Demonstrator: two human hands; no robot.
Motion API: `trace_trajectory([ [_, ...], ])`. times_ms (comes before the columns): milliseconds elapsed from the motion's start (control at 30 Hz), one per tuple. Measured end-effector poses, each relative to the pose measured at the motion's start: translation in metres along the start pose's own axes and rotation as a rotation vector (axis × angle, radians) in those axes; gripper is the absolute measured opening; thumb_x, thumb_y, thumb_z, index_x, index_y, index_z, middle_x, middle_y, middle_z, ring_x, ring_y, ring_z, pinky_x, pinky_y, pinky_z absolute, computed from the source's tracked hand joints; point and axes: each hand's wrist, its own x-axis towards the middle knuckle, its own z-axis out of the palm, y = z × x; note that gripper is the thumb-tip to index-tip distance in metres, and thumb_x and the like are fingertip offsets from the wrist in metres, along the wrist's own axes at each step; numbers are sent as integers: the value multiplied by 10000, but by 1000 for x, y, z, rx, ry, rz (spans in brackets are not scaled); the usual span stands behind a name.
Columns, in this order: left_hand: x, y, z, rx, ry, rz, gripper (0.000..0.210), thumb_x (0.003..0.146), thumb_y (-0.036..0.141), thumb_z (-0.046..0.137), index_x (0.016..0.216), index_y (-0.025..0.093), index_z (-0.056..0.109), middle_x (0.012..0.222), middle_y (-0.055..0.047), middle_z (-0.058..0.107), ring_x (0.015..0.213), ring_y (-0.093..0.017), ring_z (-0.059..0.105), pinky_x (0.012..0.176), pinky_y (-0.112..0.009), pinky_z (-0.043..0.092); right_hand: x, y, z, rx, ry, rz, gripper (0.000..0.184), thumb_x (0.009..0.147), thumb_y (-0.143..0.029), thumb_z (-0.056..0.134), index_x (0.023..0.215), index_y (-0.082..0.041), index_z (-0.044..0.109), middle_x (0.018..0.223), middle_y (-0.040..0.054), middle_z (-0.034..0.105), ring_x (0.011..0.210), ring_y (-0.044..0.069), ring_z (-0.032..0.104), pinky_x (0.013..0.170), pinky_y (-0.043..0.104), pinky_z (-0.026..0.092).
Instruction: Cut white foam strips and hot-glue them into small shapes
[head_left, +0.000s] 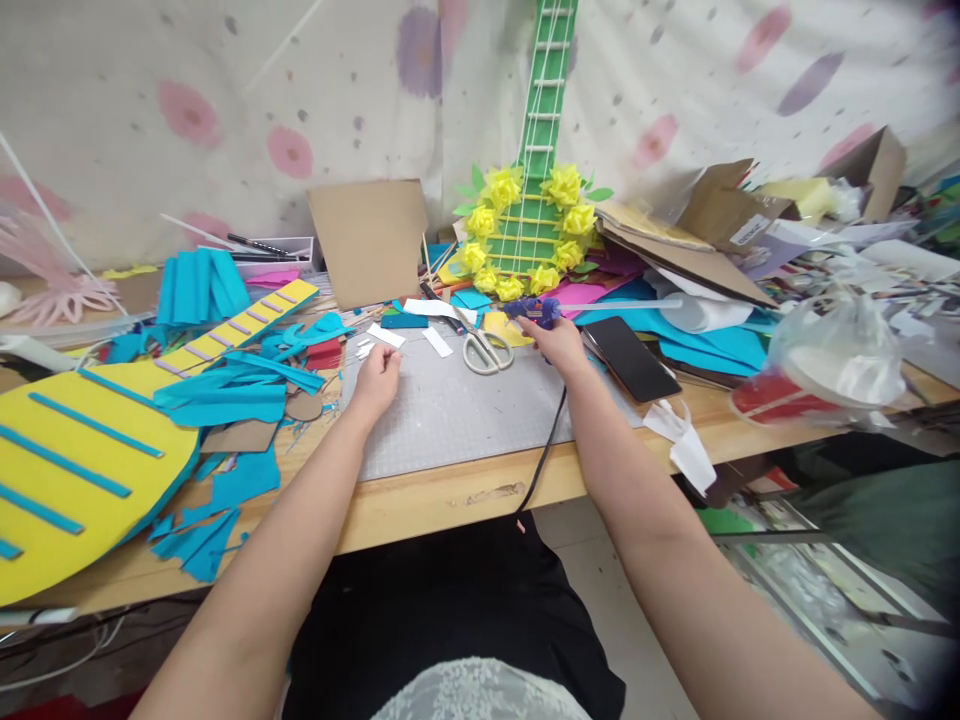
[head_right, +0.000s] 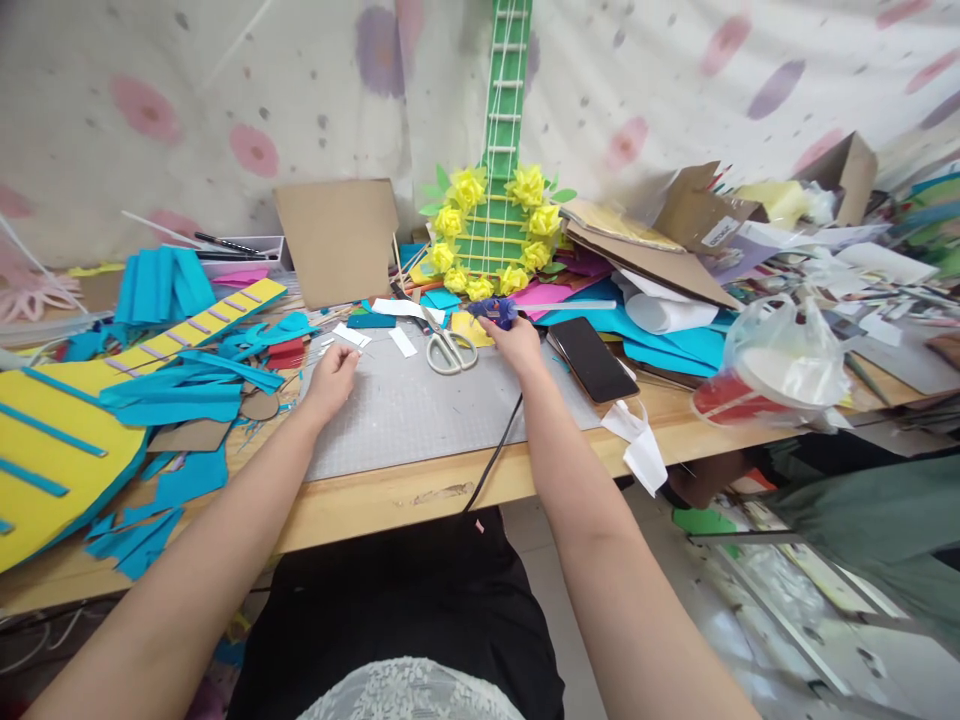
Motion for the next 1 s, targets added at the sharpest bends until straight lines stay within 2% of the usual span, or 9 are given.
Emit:
trace_trajectory([
  [100,-2,3,0,35,7,-10,93,781,258,486,714,194,481,656,14,492,645,-132,461,642,-259,359,5,13,-5,-135,10,48,491,686,-574,582,841,-117,674,681,94,662,593,158,580,577,267,440],
  [233,-1,-2,1,9,27,-54,97,777,280,500,743,189,498,660,11,511,653,-139,482,650,-262,367,3,18,2,-199,-19,54,502,726,-570,548,878,-106,663,711,105,666,680,193,611,645,288,451],
  [400,-1,-4,0,21,53,-74,95,773,276,512,740,187,501,688,-4,544,659,-145,503,649,-269,374,-7,9,-3,-368,-15,-19,527,724,-534,585,1045,-117,614,1011,152,655,932,242,605,792,319,439],
  [567,-1,2,-1,45,89,-97,102,758,279,540,733,182,523,650,0,529,635,-146,501,630,-269,372,-35,-10,-25,-755,80,-85,637,677,-499,656,1095,-34,535,1138,244,564,1096,321,509,881,383,395],
  [700,-1,4,-1,39,89,-113,126,748,294,563,706,183,522,603,14,496,594,-138,478,601,-265,358,-56,-36,-30,-818,-125,-61,394,736,-492,590,929,-149,587,962,145,641,928,286,586,750,356,423],
  [800,-1,4,-1,49,100,-112,159,730,311,589,671,188,507,585,21,482,577,-132,459,588,-263,343,-58,-55,-12,-729,-278,-228,167,791,-334,543,856,-190,599,848,82,665,819,225,605,686,300,400],
  [867,0,3,-1,38,105,-118,192,715,331,607,650,191,493,567,28,466,555,-125,435,572,-259,328,-53,-66,9,-593,-352,-371,129,779,-249,549,888,-204,602,831,56,673,781,185,603,669,267,387],
  [933,-1,2,-1,6,105,-134,226,692,353,632,634,194,482,538,40,435,521,-113,397,544,-253,306,-45,-74,34,-515,-432,-367,131,762,-250,576,882,-203,605,763,41,671,757,176,604,650,256,388],
  [1000,-1,3,0,-32,104,-151,249,664,361,659,621,195,477,507,53,395,490,-102,357,519,-247,280,-37,-81,59,-499,-394,-345,145,771,-315,583,847,-194,604,801,57,676,779,193,612,660,269,403],
])
